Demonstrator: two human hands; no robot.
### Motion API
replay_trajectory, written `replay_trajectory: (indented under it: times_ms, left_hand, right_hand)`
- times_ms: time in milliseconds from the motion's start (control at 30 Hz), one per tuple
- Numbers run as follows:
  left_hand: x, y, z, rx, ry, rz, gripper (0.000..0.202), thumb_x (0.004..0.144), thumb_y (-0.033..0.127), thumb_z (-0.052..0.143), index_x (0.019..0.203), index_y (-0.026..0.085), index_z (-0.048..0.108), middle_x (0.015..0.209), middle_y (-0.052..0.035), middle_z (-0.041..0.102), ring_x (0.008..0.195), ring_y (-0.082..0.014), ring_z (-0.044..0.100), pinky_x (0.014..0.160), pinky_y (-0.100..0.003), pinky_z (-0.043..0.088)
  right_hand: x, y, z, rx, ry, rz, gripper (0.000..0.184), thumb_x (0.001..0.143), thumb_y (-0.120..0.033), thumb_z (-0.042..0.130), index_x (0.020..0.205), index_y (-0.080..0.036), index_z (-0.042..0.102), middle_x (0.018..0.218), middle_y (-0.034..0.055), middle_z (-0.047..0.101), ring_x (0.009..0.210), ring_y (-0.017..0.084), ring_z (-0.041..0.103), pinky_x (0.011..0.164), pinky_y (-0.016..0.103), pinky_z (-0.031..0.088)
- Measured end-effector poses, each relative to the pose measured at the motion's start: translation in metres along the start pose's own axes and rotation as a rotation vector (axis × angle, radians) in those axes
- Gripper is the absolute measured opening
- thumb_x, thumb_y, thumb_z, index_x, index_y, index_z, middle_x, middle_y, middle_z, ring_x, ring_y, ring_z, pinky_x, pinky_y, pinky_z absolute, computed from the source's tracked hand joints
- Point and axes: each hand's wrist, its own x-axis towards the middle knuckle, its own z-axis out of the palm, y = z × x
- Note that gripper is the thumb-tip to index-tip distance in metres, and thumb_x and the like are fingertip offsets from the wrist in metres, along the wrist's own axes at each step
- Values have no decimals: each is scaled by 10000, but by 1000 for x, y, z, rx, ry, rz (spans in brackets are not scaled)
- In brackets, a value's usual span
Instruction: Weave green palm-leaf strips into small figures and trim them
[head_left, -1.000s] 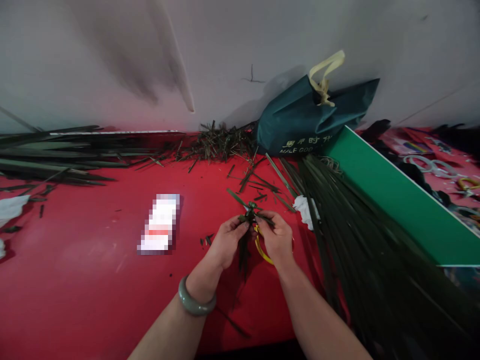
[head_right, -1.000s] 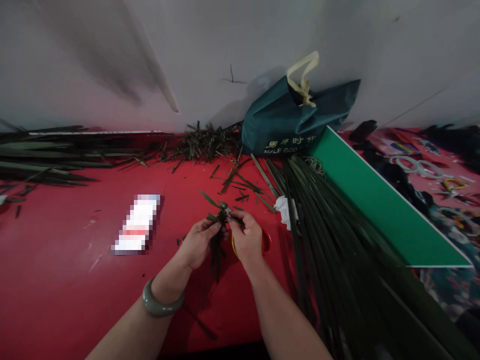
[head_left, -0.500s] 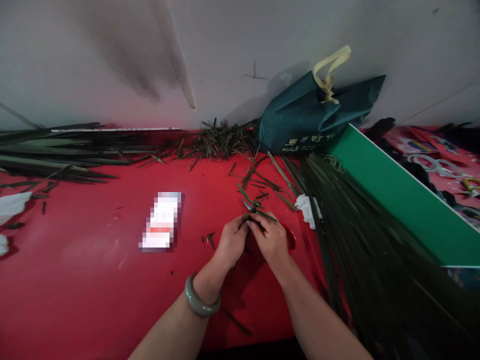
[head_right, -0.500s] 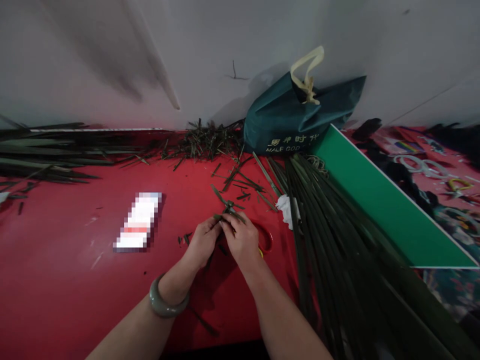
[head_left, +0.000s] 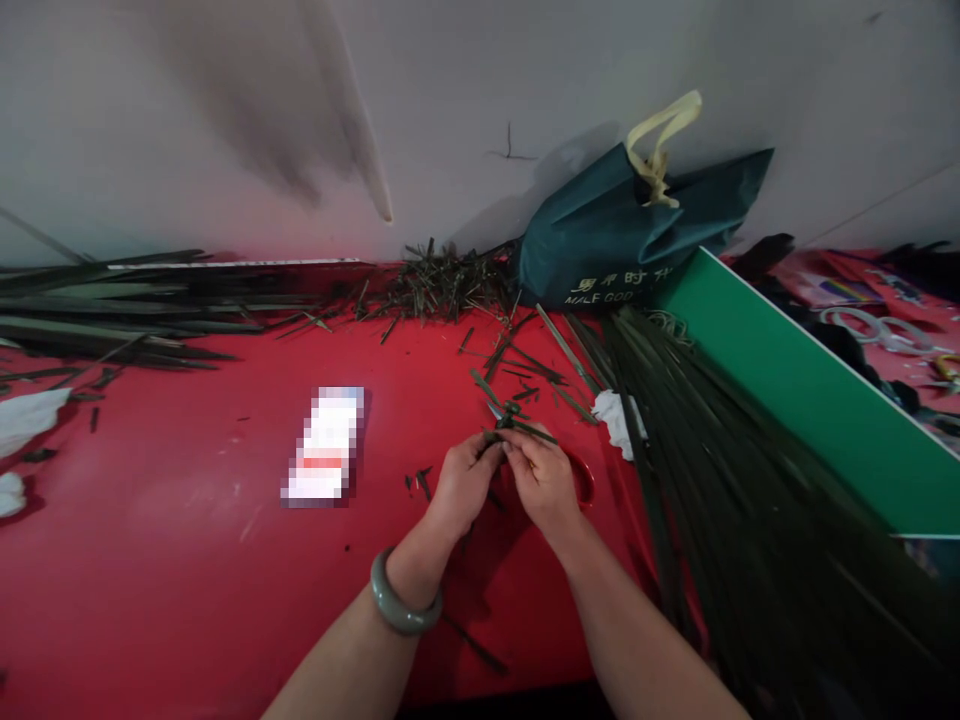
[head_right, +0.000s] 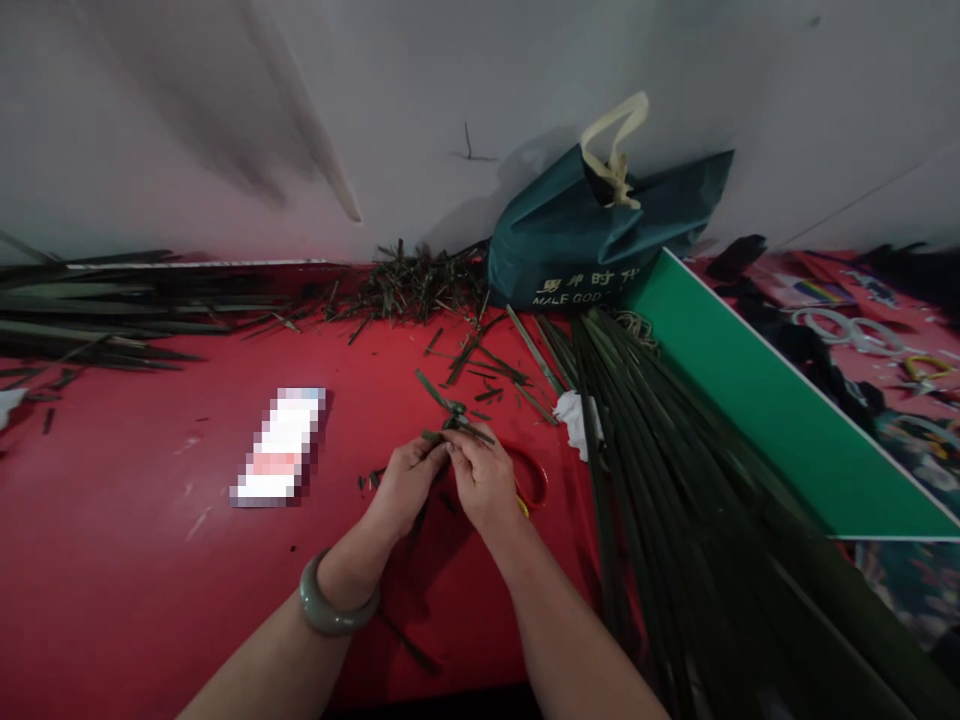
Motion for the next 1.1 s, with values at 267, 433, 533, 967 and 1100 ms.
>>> replay_trajectory:
  times_ms: [267, 433, 533, 967, 1100]
  left_hand:
    - [0, 1, 1, -120, 88, -109, 260, 721, 371, 526, 793, 144, 628, 561, 32, 533, 497, -69, 442, 538, -192, 371]
    - [1, 0, 0, -109, 97, -61, 255, 715, 370, 533, 797, 150, 633, 660, 11, 575, 568, -75, 470, 583, -192, 375]
    - [1, -2, 1, -114, 110, -39, 244, 721, 361, 525, 804, 155, 628, 681, 8, 580, 588, -81, 475, 595, -198, 375]
    - [-2, 10, 0, -129, 70, -94, 151, 690, 283, 568, 736, 147, 614, 548, 52, 469, 462, -47, 346, 472, -179, 296]
    - [-2, 11, 2, -184, 73, -120, 159, 691, 301, 562, 676, 144, 589, 505, 59, 438, 445, -48, 341, 462, -181, 291]
  right_hand:
    - [0, 3, 1, 30, 127, 21, 143, 778, -201, 486, 888, -175, 575, 846, 65, 624, 829, 166, 574, 769, 311, 465]
    - [0, 7, 2, -24, 18, 63, 126, 786, -220, 480, 824, -182, 593, 792, 48, 644, 768, 161, 592, 717, 283, 471]
    - [0, 4, 3, -56, 24, 76, 132, 792, -233, 467, 790, -188, 592, 760, 41, 643, 737, 160, 594, 693, 274, 470]
    - [1, 0, 1, -62, 29, 172, 166, 789, -244, 439, 811, -177, 589, 768, 52, 645, 743, 169, 598, 685, 269, 463]
    - [1, -1, 0, -74, 37, 155, 168, 793, -264, 441, 788, -172, 582, 745, 53, 635, 726, 169, 595, 670, 264, 463]
